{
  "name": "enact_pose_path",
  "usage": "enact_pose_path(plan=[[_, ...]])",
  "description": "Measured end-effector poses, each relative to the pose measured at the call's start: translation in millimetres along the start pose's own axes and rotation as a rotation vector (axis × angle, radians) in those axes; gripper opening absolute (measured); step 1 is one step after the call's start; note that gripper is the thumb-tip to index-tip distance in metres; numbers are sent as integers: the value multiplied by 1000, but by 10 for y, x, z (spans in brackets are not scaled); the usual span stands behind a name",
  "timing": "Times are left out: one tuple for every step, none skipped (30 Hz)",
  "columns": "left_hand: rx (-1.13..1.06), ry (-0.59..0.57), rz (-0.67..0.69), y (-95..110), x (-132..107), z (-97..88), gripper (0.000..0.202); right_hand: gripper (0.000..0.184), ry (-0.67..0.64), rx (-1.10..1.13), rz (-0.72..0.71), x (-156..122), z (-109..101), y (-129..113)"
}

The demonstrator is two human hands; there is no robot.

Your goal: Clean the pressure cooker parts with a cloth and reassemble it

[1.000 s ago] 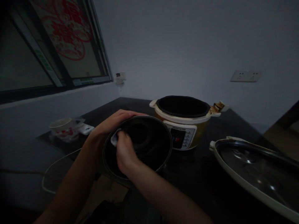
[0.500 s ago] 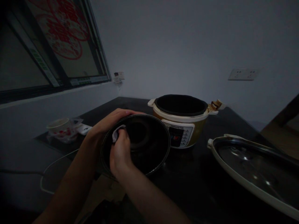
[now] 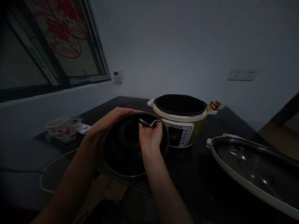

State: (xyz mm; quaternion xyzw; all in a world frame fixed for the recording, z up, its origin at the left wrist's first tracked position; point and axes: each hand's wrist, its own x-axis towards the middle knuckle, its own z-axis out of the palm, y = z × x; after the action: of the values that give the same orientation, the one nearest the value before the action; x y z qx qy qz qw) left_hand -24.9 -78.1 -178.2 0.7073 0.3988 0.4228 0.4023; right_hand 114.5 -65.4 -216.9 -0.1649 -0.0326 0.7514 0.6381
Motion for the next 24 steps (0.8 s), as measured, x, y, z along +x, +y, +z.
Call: enact_pose_path(plan=[[4, 5, 13, -12, 8, -11, 30, 31, -8, -2, 18, 46, 18, 45], [13, 5, 23, -25, 16, -23, 30, 30, -4, -8, 33, 96, 40, 90], [26, 1, 28, -37, 23, -33, 30, 29, 4, -20, 41, 144, 62, 133], [37, -2, 31, -48, 29, -42, 30, 29, 14, -35, 44, 186, 85, 175], [46, -5, 34, -59, 33, -49, 30, 28, 19, -49, 44, 216, 106, 217], [50, -6, 37, -67, 35, -55, 31, 28, 20, -61, 45, 231, 127, 261], [50, -3, 44, -72, 34, -59, 31, 27, 18, -69, 47, 230, 144, 311], [49, 0, 51, -75, 32, -62, 31, 26, 14, -81, 51, 213, 155, 370], [49, -1, 54, -75, 29, -64, 30, 24, 9, -93, 60, 182, 158, 442], [50, -8, 52, -73, 24, -64, 30, 23, -1, -110, 73, 140, 149, 527], [47, -19, 48, -68, 19, -62, 31, 22, -23, -136, 84, 92, 125, 623], [42, -32, 44, -62, 14, -58, 31, 22, -55, -172, 94, 39, 84, 728], [33, -44, 40, -56, 8, -52, 32, 22, -109, -232, 89, -13, 25, 834], [20, -53, 36, -50, 3, -45, 32, 24, -181, -311, 66, -64, -49, 934], [7, -57, 31, -45, -3, -36, 32, 26, -253, -408, 33, -110, -136, 1018], [-6, -57, 24, -43, -8, -28, 32, 30, -312, -521, -9, -150, -231, 1079], [-22, -55, 16, -42, -14, -21, 32, 34, -374, -661, -25, -184, -330, 1110], [-40, -54, 6, -42, -19, -15, 32, 39, -439, -815, -24, -212, -429, 1110], [-60, -54, -5, -44, -24, -11, 33, 43, -517, -978, -17, -234, -525, 1077], [-81, -55, -13, -46, -29, -10, 33, 47, -609, -1153, -7, -250, -617, 1016], [-101, -59, -20, -48, -34, -10, 33, 51, -712, -1359, -7, -258, -704, 931], [-116, -61, -25, -49, -38, -11, 34, 53, -816, -1578, -19, -261, -787, 828], [-126, -65, -30, -49, -41, -13, 34, 53, -902, -1803, -43, -255, -864, 716], [-130, -65, -35, -48, -42, -14, 35, 53, -959, -2053, -69, -243, -935, 602]])
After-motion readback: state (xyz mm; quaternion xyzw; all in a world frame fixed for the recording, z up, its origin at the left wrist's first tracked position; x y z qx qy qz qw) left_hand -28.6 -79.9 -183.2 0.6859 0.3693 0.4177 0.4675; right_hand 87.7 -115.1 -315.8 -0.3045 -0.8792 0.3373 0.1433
